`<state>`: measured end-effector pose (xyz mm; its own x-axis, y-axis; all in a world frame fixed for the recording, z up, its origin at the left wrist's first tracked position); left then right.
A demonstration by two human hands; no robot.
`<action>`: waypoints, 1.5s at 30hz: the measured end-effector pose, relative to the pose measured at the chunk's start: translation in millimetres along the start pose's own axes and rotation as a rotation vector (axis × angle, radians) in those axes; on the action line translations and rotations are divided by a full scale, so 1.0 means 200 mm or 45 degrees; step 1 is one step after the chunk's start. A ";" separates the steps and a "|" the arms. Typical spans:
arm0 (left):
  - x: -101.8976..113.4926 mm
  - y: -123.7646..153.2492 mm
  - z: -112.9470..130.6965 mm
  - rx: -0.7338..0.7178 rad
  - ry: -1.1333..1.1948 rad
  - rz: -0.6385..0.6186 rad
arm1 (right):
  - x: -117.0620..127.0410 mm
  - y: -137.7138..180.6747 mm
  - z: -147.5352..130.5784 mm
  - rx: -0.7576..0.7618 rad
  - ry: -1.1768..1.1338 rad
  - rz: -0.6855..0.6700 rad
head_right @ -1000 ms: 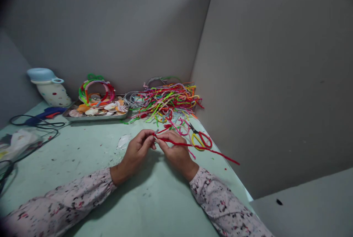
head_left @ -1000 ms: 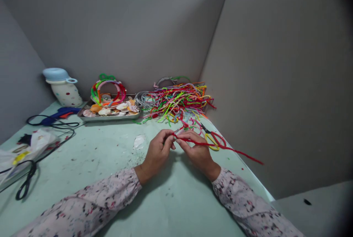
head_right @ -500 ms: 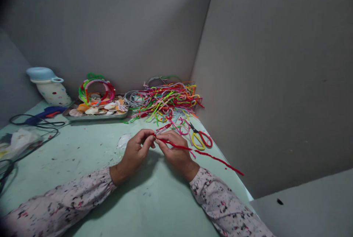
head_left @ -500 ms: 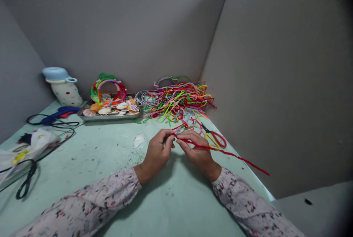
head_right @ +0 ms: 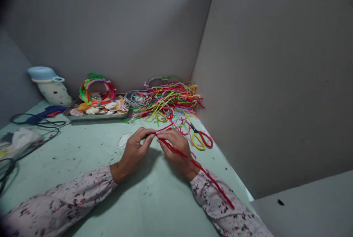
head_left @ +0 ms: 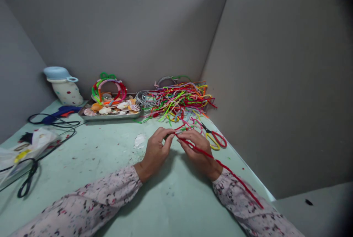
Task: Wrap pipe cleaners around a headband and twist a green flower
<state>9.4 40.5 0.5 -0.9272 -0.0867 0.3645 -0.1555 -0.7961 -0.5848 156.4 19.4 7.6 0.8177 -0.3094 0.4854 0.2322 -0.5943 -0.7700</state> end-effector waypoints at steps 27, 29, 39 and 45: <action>-0.02 0.02 0.01 -0.003 -0.160 -0.095 | 0.02 -0.03 0.02 0.136 0.249 0.045; -0.02 0.02 0.01 -0.014 -0.171 -0.093 | 0.02 -0.03 0.02 0.126 0.247 0.034; -0.02 0.02 0.01 -0.040 -0.210 -0.095 | 0.01 -0.03 0.03 0.102 0.212 0.000; -0.03 0.02 0.01 -0.060 -0.208 -0.099 | 0.00 -0.02 0.06 0.071 0.176 0.003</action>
Point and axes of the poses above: each hand's wrist, its own y-axis away from the middle knuckle, its own x-axis out of the back of the hand, z = x × y, the point moved 5 cm from there along -y, towards the middle knuckle, and after that the axes turned 1 degree about x, right-handed, at the moved point
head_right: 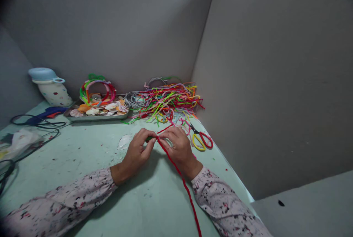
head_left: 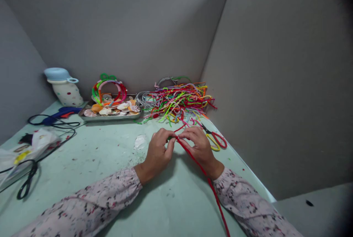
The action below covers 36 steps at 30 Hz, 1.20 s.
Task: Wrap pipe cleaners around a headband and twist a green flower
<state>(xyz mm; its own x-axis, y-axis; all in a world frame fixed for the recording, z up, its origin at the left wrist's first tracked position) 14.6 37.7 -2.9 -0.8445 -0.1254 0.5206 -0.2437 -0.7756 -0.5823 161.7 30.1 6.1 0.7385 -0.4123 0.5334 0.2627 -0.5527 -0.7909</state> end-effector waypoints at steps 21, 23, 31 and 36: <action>-0.02 0.00 -0.01 -0.035 -0.069 -0.032 | -0.01 0.00 0.00 -0.209 -0.191 -0.125; -0.02 0.00 -0.01 -0.032 -0.070 -0.039 | -0.02 0.00 0.01 -0.248 -0.204 -0.131; -0.02 0.01 -0.01 -0.031 -0.073 -0.042 | -0.04 0.02 0.04 -0.401 -0.240 -0.105; -0.02 0.01 -0.01 -0.038 -0.081 -0.052 | -0.05 0.03 0.06 -0.453 -0.250 -0.129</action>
Point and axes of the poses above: each hand's wrist, its own y-axis away from the middle knuckle, its own x-axis out of the back of the hand, z = x × y, the point moved 5 cm from there along -y, towards the middle knuckle, and after that the axes turned 1 degree about x, right-handed, at the moved point
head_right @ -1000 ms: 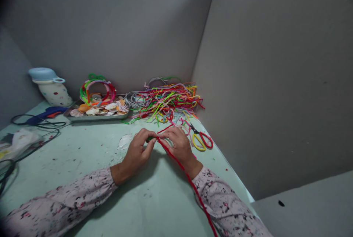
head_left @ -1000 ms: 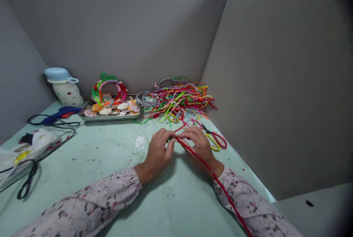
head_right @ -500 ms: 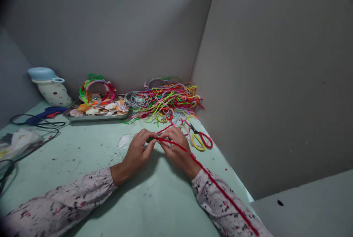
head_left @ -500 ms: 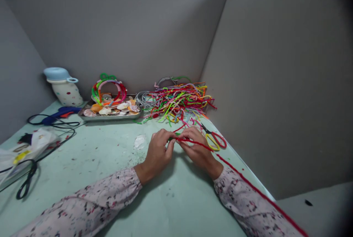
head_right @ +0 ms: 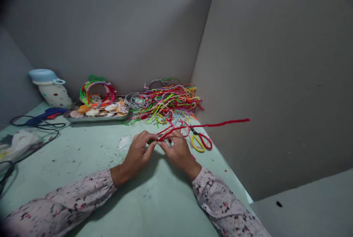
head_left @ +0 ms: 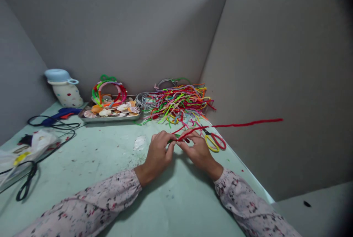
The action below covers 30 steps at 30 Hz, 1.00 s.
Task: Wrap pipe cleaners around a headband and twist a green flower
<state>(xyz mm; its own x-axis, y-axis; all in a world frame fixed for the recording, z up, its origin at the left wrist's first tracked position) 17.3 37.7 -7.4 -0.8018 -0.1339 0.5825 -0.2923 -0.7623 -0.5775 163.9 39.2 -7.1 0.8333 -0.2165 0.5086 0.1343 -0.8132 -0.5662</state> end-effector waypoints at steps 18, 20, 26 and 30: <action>-0.01 0.00 -0.01 -0.003 0.013 0.002 | 0.00 -0.01 -0.03 0.004 0.015 -0.062; -0.01 0.00 -0.01 -0.003 0.010 0.002 | 0.00 -0.02 -0.03 -0.002 0.010 -0.061; -0.01 0.00 0.00 0.005 -0.014 -0.011 | 0.00 -0.01 -0.03 -0.029 -0.018 -0.083; -0.01 0.00 0.00 -0.001 -0.025 -0.015 | 0.00 -0.01 -0.03 -0.047 -0.027 -0.098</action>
Point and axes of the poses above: each hand's wrist, its own y-axis away from the middle knuckle, its own x-axis out of the back of the hand, z = x × y, the point moved 5 cm from there along -y, towards the middle knuckle, and after that the axes turned 1 degree about x, right-handed, at the moved point
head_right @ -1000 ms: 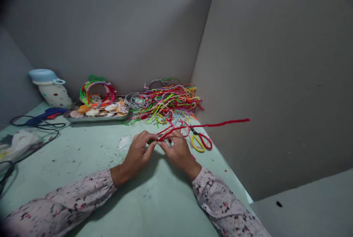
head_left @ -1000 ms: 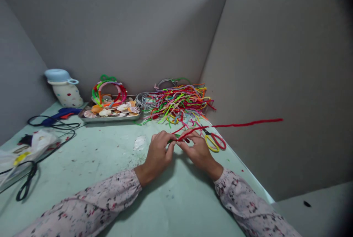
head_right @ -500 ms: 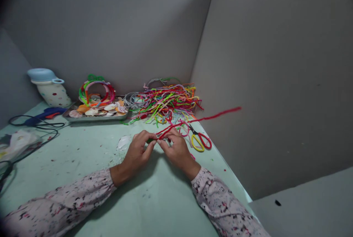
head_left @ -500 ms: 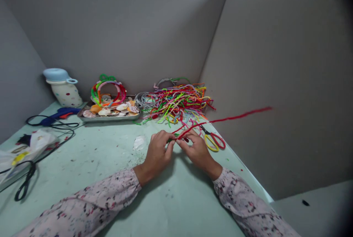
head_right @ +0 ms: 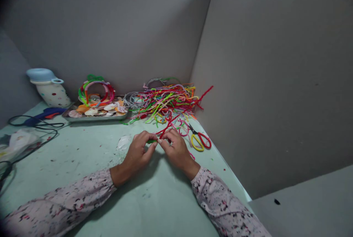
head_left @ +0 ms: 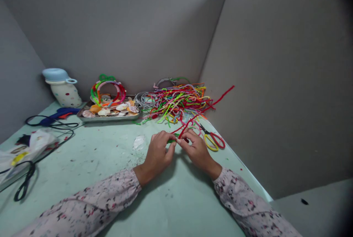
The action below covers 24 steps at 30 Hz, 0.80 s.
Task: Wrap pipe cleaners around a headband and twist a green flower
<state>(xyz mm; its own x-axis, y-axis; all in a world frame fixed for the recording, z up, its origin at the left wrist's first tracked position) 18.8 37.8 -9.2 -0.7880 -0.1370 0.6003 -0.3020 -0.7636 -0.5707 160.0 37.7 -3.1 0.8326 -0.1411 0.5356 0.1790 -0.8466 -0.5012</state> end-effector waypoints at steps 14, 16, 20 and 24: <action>0.01 0.00 0.01 0.009 -0.008 0.041 | 0.01 -0.01 0.00 -0.015 -0.038 0.005; 0.01 0.00 0.01 0.003 -0.009 0.031 | 0.00 -0.01 0.00 -0.018 -0.041 0.002; 0.01 0.00 0.01 -0.016 -0.005 0.016 | 0.00 -0.01 -0.01 -0.020 -0.069 -0.002; 0.00 0.01 0.00 -0.031 -0.019 0.009 | 0.00 -0.01 -0.01 -0.011 -0.078 -0.015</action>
<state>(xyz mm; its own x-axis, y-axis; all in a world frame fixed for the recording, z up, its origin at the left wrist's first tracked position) 18.6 36.6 -9.3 -0.7821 -0.1516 0.6044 -0.3098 -0.7470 -0.5882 157.8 37.7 -1.3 0.8613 -0.0997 0.4983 0.1844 -0.8524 -0.4893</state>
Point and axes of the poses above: each hand's wrist, its own y-axis away from the middle knuckle, its own x-axis out of the back of the hand, z = x × y, the point moved 5 cm from there along -y, towards the middle knuckle, and after that the axes turned 1 degree about x, right-handed, at the moved point
